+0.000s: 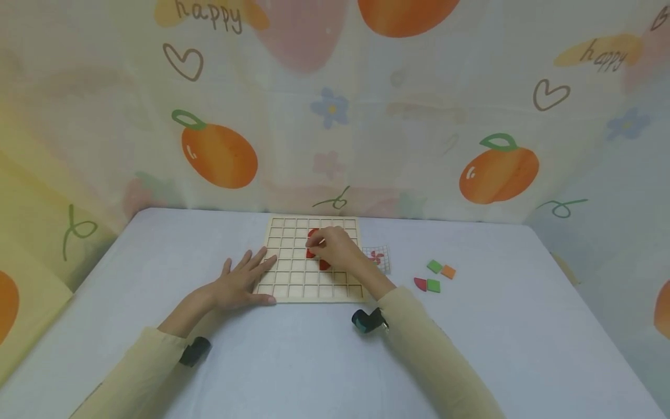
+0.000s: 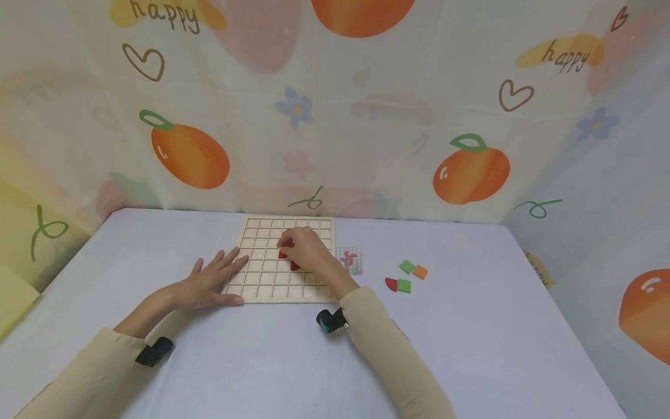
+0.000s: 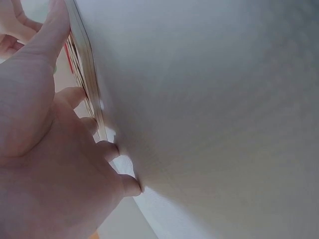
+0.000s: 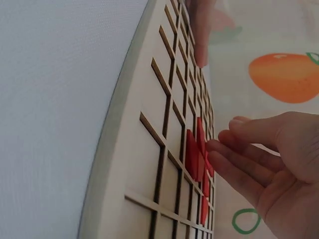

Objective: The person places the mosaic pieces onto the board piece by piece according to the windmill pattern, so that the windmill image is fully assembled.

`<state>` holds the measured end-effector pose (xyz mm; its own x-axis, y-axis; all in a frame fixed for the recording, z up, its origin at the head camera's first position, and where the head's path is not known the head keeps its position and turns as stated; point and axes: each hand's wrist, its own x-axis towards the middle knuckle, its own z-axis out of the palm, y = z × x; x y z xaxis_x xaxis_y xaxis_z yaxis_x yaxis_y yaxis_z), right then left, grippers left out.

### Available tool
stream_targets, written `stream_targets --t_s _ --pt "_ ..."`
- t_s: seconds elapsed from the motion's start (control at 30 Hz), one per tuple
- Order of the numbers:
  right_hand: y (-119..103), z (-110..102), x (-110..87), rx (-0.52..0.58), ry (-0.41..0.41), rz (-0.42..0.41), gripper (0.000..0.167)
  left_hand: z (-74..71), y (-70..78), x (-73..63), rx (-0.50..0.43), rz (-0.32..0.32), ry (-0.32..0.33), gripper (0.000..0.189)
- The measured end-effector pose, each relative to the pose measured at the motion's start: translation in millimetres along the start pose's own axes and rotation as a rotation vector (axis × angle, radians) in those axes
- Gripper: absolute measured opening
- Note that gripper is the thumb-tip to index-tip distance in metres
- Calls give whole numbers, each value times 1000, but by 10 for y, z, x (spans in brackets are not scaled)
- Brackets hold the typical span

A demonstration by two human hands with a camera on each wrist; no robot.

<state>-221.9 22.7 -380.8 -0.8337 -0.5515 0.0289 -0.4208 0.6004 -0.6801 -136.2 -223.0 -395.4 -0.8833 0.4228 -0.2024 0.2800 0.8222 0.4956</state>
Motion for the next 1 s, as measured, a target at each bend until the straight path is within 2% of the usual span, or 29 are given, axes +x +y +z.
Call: stream_targets --t_s 0.17,0.37,0.6,0.77,1.0 --pt "-9 -118 -76 -41 -7 -44 13 8 -13 0 6 -7 6 96" --pt "34 -312 -224 -26 -4 -50 15 33 -46 8 15 -36 4 98" --pt "195 -537 -475 -101 -2 -31 16 82 -64 11 6 -22 5 99" --pt "330 -690 -628 -130 -1 -39 17 66 -58 11 15 -20 14 100" --pt "523 -853 -832 -194 -28 11 18 28 -38 27 28 -27 0 99"
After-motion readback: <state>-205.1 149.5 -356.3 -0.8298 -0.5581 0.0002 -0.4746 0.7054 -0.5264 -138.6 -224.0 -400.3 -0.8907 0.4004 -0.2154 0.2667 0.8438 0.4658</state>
